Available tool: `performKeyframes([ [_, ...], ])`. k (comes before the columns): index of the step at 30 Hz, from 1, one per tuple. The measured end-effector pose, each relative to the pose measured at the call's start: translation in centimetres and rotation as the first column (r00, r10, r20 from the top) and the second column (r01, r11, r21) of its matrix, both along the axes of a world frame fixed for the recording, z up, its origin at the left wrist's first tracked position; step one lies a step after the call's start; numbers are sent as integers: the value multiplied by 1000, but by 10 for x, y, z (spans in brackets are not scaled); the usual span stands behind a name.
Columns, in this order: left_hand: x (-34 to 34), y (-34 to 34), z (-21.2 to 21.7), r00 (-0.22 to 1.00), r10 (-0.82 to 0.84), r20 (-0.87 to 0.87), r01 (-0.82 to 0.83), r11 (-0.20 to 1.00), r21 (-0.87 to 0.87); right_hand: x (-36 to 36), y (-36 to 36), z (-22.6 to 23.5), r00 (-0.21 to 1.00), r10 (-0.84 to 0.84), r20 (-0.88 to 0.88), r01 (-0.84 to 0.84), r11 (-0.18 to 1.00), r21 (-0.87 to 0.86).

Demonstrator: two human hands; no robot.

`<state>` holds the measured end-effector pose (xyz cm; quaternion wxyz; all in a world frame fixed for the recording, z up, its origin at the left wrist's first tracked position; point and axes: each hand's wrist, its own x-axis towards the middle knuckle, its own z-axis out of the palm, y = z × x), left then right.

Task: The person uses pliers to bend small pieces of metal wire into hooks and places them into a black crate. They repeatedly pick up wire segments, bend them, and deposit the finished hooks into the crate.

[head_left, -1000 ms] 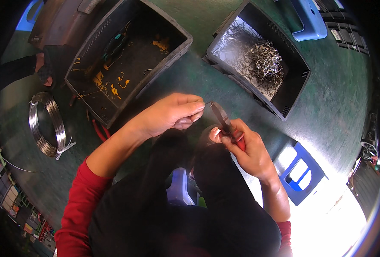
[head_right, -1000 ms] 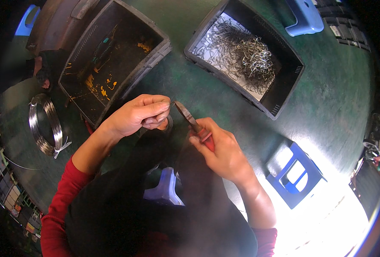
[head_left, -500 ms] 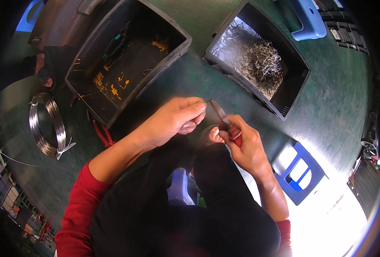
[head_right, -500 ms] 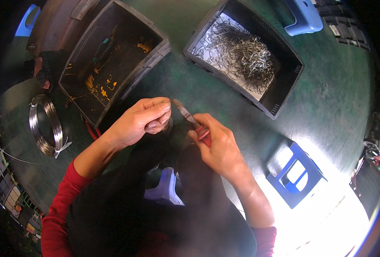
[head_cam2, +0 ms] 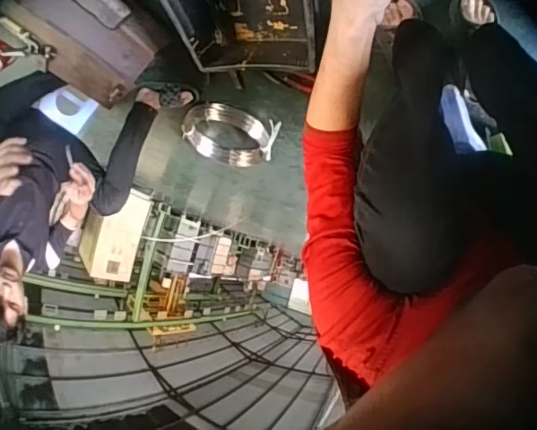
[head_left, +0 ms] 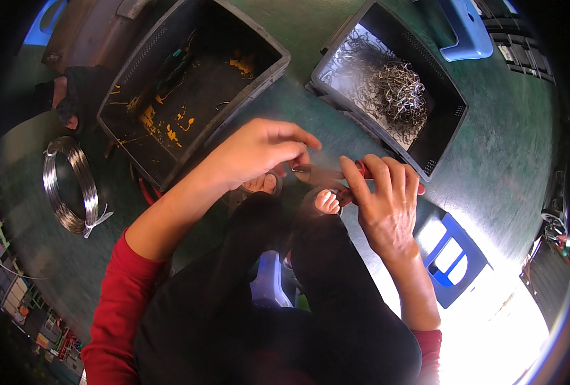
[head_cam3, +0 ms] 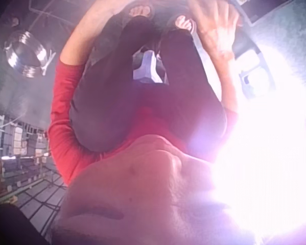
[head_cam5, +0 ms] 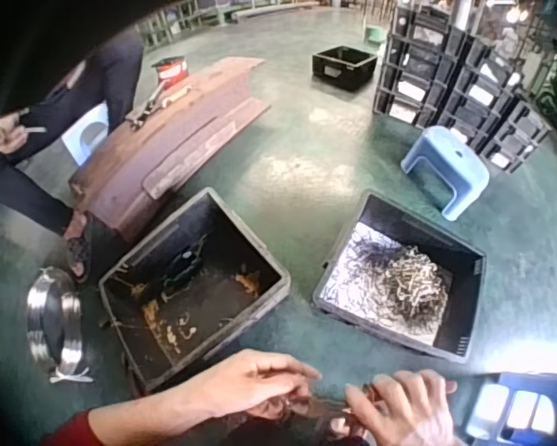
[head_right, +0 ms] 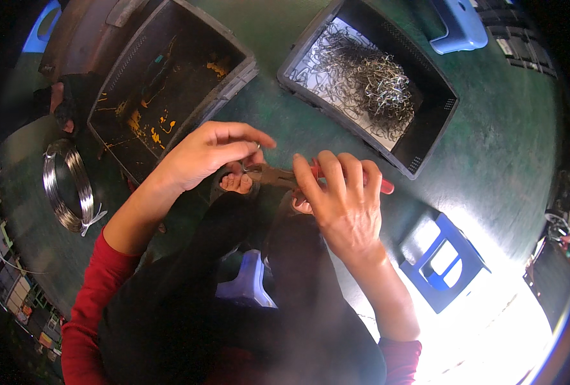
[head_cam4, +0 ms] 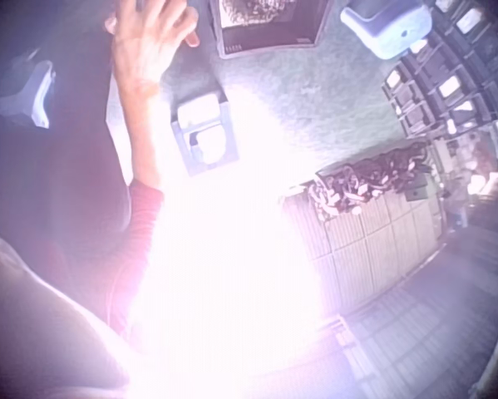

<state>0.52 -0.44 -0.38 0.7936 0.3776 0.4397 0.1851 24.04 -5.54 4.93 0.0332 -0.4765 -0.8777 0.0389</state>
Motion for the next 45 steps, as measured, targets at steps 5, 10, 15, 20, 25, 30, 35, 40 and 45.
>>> performKeyframes([
  [5,1,1,-3,974,214,-74,-196,961,193,0,-5,4,987,-155,-50,137,957,-258],
  [10,1,0,0,971,241,3,-238,955,178,1,-9,1,936,-295,-194,135,808,-574],
  [15,4,-1,7,970,231,-71,-219,965,145,0,-11,0,917,-335,-217,141,781,-608],
  [20,8,-4,5,972,231,-49,-216,953,211,0,-10,1,915,-340,-216,147,780,-608],
  [25,9,-6,4,976,211,-44,-197,955,221,-1,-11,2,915,-343,-212,149,776,-612],
  [30,9,-6,9,971,237,17,-236,953,189,-2,-11,3,902,-385,-197,176,742,-647],
  [35,6,-8,12,993,114,-41,-102,969,227,-6,-14,5,859,-447,-248,174,712,-680],
  [40,9,-9,8,987,128,93,-145,965,216,-8,-16,5,841,-463,-279,162,709,-687],
  [45,12,-8,2,977,79,198,-134,949,284,-7,-15,4,785,-539,-305,133,627,-768],
])
